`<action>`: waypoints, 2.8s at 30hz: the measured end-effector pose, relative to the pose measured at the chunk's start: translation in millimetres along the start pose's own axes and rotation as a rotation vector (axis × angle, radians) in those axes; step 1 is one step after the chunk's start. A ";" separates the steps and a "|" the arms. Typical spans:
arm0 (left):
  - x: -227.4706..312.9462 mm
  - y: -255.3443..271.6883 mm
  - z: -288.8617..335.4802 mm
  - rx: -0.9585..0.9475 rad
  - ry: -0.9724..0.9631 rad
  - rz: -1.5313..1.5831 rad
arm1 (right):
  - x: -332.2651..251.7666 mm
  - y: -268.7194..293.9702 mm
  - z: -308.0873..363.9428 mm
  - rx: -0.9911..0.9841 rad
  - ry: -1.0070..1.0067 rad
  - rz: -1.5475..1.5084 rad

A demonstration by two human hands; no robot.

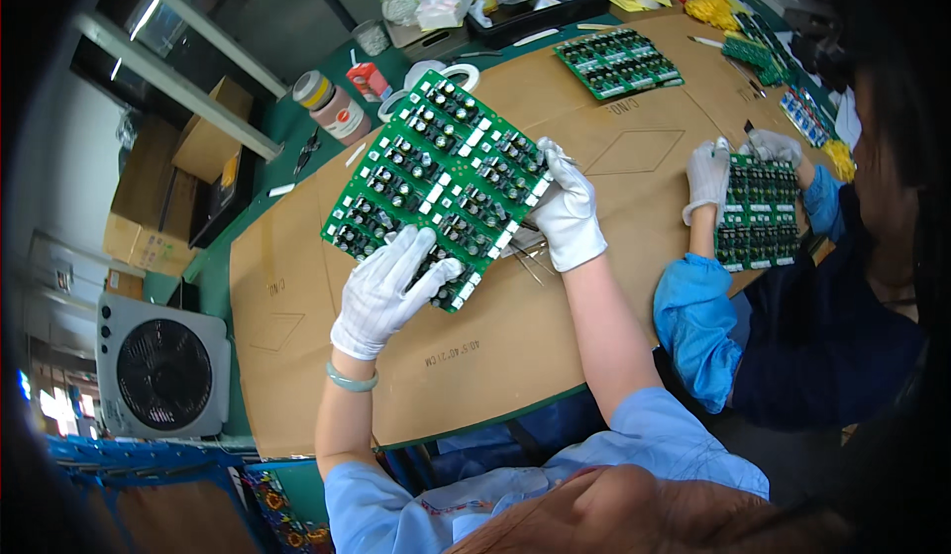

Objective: The person cleans the surface of a green circuit board using a white cloth and a utility knife. They wipe the board, scrape it with the knife, and flip it over to clean the other side. The person also uses pliers to remove a small piece from the board.

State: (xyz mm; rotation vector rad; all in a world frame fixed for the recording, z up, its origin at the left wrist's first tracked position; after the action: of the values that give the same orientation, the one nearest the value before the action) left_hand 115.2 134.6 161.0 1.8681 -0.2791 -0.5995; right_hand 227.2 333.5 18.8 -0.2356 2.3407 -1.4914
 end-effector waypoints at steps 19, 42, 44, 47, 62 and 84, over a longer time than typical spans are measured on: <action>-50.3 -49.2 131.8 0.796 0.696 1.252 | 38.1 -34.8 20.9 -0.302 -0.355 0.286; -58.1 -98.0 134.0 0.703 0.943 1.834 | 16.4 -68.2 40.6 -0.243 0.123 0.916; -57.0 -103.9 137.2 0.706 0.965 1.800 | 36.8 -79.4 50.8 -0.379 -0.038 0.863; -54.1 -107.1 136.3 0.693 0.997 1.783 | 58.0 -93.0 54.5 -0.494 -0.210 0.926; -46.4 -94.8 127.0 0.684 0.956 1.618 | 66.7 -104.9 56.1 -0.506 -0.331 0.879; -44.5 -91.8 120.8 0.704 0.958 1.620 | 42.0 -90.8 50.2 -0.292 -0.127 1.011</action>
State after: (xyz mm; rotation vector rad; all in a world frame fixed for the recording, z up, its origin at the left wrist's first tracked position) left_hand 5.5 92.2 55.4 1.6263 -1.2168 1.5800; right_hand 203.1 238.4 72.8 0.6695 2.0223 -0.6175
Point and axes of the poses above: each hand's wrist, its own z-axis away from the middle knuckle, its own y-axis out of the back of the hand, x = y × z, the point moved 8 cm from there along -z, towards the middle knuckle, and after that the axes turned 13 degrees about -x, right-handed, at the moved point
